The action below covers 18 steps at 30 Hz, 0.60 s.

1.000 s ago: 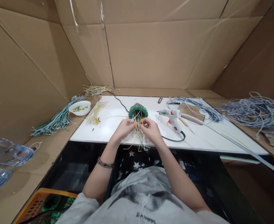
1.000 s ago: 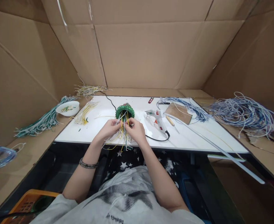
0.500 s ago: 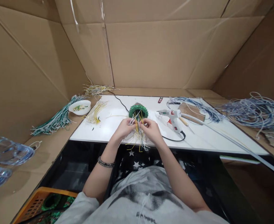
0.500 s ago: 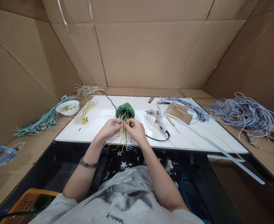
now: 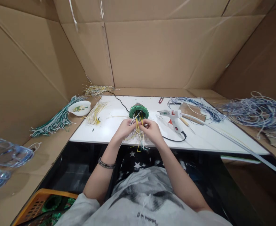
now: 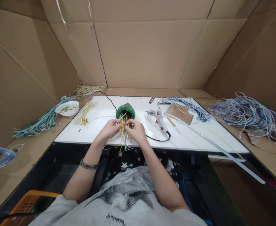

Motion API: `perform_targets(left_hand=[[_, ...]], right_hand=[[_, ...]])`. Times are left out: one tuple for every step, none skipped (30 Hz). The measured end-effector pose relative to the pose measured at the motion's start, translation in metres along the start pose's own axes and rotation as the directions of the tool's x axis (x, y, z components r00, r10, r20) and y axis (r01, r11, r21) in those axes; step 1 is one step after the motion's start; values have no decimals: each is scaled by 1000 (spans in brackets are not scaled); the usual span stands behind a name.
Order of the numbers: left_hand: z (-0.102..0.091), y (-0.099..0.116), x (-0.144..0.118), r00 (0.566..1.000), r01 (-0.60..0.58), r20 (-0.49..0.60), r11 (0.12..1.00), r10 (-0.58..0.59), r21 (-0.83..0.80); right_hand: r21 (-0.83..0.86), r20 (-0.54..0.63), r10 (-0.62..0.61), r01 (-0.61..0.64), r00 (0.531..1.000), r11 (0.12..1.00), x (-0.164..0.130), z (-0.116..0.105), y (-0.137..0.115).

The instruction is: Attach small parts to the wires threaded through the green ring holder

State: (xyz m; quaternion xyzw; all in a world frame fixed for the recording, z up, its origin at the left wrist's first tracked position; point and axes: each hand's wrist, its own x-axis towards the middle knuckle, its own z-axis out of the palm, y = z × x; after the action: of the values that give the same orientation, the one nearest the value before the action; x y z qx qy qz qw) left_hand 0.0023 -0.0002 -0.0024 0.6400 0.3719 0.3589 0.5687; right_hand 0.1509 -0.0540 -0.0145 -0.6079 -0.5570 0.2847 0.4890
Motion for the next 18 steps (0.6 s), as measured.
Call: perform_targets(left_hand=[[0, 0, 0, 1000, 3, -3, 1000, -3, 2], [0, 1, -1, 1000, 7, -8, 1000, -7, 2], [1, 0, -1, 1000, 9, -14, 1000, -9, 2], [1, 0, -1, 1000, 10, -22, 1000, -10, 3], [0, 0, -1, 999, 10, -31, 1000, -10, 3], [0, -1, -1, 999, 9, -40, 1000, -9, 3], [0, -2, -1, 999, 8, -47, 1000, -8, 4], [-1, -3, 0, 999, 8, -53, 1000, -8, 4], [-1, -4, 0, 998, 8, -57, 1000, -8, 4], [-1, -4, 0, 998, 10, -59, 1000, -10, 3], [-1, -5, 1, 998, 13, -58, 1000, -13, 1], [-1, -5, 1, 998, 17, -54, 1000, -17, -1], [-1, -5, 1, 998, 24, -49, 1000, -24, -3], [-1, -5, 1, 999, 30, -45, 1000, -31, -6], [-1, -4, 1, 998, 37, -43, 999, -37, -7], [0, -4, 0, 998, 42, -44, 999, -43, -9], [0, -3, 0, 998, 46, -48, 999, -46, -10], [1, -3, 0, 997, 48, -55, 999, -48, -11]], right_hand=[[-1, 3, 4, -4, 1000, 1000, 0, 0, 0], [1, 9, 11, -11, 1000, 1000, 0, 0, 0], [6, 16, 17, -17, 1000, 1000, 0, 0, 0], [7, 17, 19, -19, 1000, 1000, 0, 0, 0], [11, 19, 18, -18, 1000, 1000, 0, 0, 0], [17, 21, 15, -15, 1000, 1000, 0, 0, 1], [24, 22, 12, -13, 1000, 1000, 0, 0, 1], [33, 23, 9, -10, 1000, 999, 1, 0, 2], [42, 22, 6, -7, 1000, 999, 1, 0, 4], [53, 19, 3, -4, 1000, 999, 2, 1, 5], [66, 15, 1, -2, 1000, 998, 3, 1, 6], [80, 9, -1, 1, 1000, 997, 4, 2, 8], [92, 2, -3, 3, 1000, 996, 4, 3, 9], [103, -5, -3, 3, 1000, 995, 4, 3, 9], [112, -10, -3, 4, 1000, 994, 5, 3, 10], [118, -13, -2, 3, 1000, 993, 5, 3, 10], [124, -13, -1, 2, 1000, 992, 5, 3, 10], [129, -13, 2, -1, 1000, 992, 5, 3, 10]])
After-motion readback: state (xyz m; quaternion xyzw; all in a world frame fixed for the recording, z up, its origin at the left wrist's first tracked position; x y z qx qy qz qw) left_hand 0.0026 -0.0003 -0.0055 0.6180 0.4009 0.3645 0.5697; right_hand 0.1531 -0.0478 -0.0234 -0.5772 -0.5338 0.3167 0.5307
